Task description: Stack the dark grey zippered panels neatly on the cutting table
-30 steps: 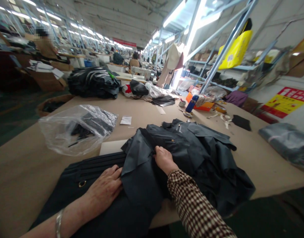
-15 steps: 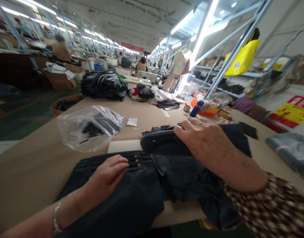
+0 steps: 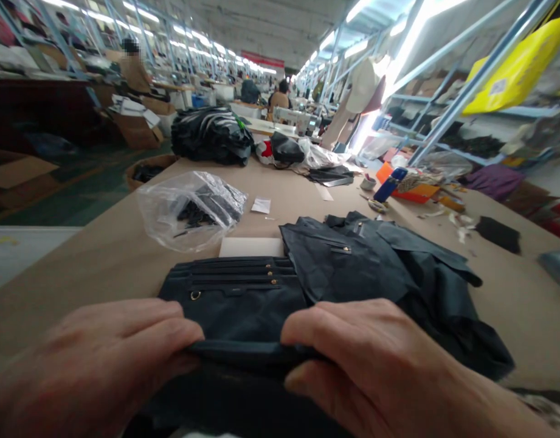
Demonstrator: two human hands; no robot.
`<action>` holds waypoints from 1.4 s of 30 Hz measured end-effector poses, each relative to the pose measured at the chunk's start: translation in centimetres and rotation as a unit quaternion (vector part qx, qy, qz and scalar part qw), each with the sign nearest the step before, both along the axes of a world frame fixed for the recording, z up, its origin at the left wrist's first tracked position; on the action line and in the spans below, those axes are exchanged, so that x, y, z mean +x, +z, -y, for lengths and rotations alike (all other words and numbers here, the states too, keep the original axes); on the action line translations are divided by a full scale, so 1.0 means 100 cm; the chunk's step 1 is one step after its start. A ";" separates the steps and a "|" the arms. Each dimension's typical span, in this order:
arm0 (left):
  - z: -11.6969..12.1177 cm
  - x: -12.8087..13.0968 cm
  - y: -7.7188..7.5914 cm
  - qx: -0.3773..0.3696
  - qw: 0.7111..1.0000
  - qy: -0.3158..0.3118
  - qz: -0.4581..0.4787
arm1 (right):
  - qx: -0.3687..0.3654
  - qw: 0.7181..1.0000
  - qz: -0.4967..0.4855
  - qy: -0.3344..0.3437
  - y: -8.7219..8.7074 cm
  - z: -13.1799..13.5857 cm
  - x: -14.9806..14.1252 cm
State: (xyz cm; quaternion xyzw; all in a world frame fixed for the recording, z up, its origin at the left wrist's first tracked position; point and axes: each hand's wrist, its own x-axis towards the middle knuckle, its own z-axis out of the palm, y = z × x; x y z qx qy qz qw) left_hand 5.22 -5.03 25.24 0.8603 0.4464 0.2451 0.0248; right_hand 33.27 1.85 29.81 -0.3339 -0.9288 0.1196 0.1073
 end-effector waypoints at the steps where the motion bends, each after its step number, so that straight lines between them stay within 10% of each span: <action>1: -0.004 -0.006 -0.005 -0.059 0.998 0.024 -0.013 | -0.078 0.997 0.006 -0.002 -0.013 -0.009 -0.004; 6: -0.054 -0.017 -0.045 -0.231 0.957 0.135 -0.115 | -0.329 0.941 -0.036 -0.071 -0.102 -0.064 -0.022; 10: -0.088 -0.014 -0.073 -0.236 0.940 0.158 -0.191 | -0.211 0.973 -0.015 -0.092 -0.151 -0.089 -0.032; 18: -0.111 -0.013 -0.111 -0.244 0.923 0.183 -0.233 | -0.075 0.987 0.108 -0.088 -0.181 -0.114 -0.043; 25: -0.113 -0.009 -0.116 -0.242 0.921 0.184 -0.243 | -0.058 0.983 0.143 -0.100 -0.184 -0.119 -0.047; 29: -0.102 0.015 -0.113 -0.103 0.948 0.170 -0.249 | -0.047 0.981 0.158 -0.098 -0.183 -0.115 -0.047; 34: -0.086 0.048 -0.149 -0.084 0.977 0.052 -0.189 | -0.042 0.988 0.128 -0.079 -0.179 -0.119 -0.040; 42: -0.074 0.039 -0.189 0.008 0.989 0.078 -0.122 | 0.066 0.944 0.206 -0.247 -0.129 -0.223 0.042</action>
